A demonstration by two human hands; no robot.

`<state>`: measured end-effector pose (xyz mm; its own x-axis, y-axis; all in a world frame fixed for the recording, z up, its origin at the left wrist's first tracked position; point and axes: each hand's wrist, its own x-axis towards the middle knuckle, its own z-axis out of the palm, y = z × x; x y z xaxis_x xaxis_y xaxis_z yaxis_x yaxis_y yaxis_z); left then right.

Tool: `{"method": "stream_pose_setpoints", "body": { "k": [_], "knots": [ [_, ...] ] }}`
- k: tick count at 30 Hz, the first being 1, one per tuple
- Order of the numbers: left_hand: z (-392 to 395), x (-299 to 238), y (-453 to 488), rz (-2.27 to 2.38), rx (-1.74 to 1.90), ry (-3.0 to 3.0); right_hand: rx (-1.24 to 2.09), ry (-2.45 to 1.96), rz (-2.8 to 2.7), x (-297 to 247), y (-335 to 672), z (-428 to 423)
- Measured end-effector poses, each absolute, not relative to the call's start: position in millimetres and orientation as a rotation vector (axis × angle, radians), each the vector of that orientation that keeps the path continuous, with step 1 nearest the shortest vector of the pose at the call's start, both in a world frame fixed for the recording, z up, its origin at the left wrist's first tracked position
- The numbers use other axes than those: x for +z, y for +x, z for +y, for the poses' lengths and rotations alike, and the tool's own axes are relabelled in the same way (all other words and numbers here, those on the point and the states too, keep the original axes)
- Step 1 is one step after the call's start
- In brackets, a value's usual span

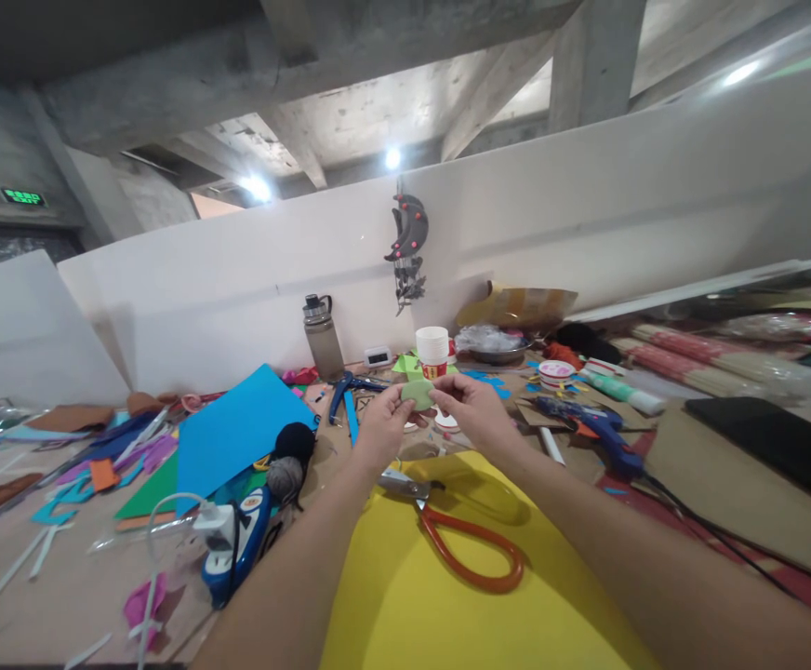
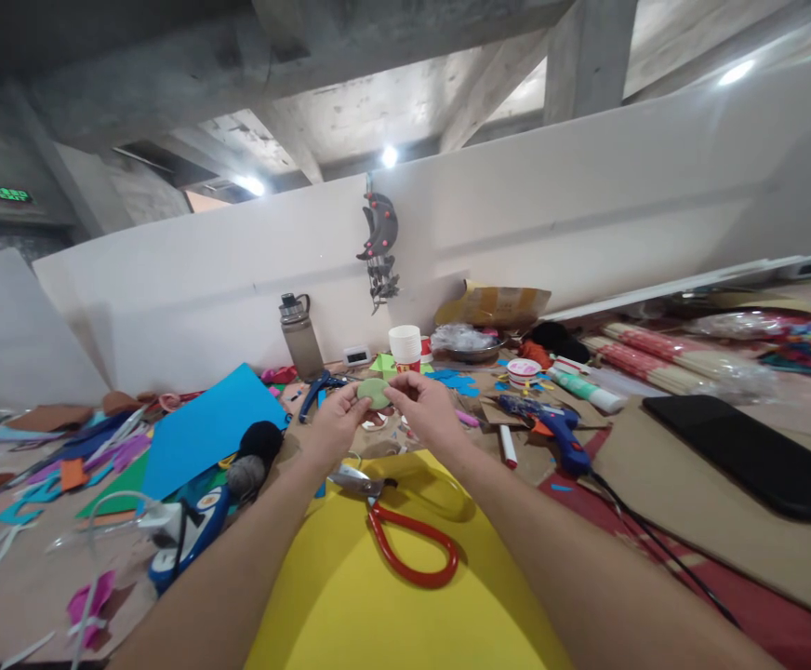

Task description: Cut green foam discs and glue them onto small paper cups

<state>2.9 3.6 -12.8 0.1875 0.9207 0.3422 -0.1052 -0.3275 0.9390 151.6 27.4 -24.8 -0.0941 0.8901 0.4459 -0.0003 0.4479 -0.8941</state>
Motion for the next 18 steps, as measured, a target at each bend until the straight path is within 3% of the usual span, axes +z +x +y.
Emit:
{"method": "stream_pose_setpoints", "body": {
  "k": [7, 18],
  "knots": [
    [6, -17, 1, 0.792, 1.317, 1.476, 0.923, -0.840, -1.455, -25, 152, 27],
    [2, -15, 1, 0.760, 1.276, 1.207, 1.231, -0.792, -1.232, -37, 149, 39]
  ]
}}
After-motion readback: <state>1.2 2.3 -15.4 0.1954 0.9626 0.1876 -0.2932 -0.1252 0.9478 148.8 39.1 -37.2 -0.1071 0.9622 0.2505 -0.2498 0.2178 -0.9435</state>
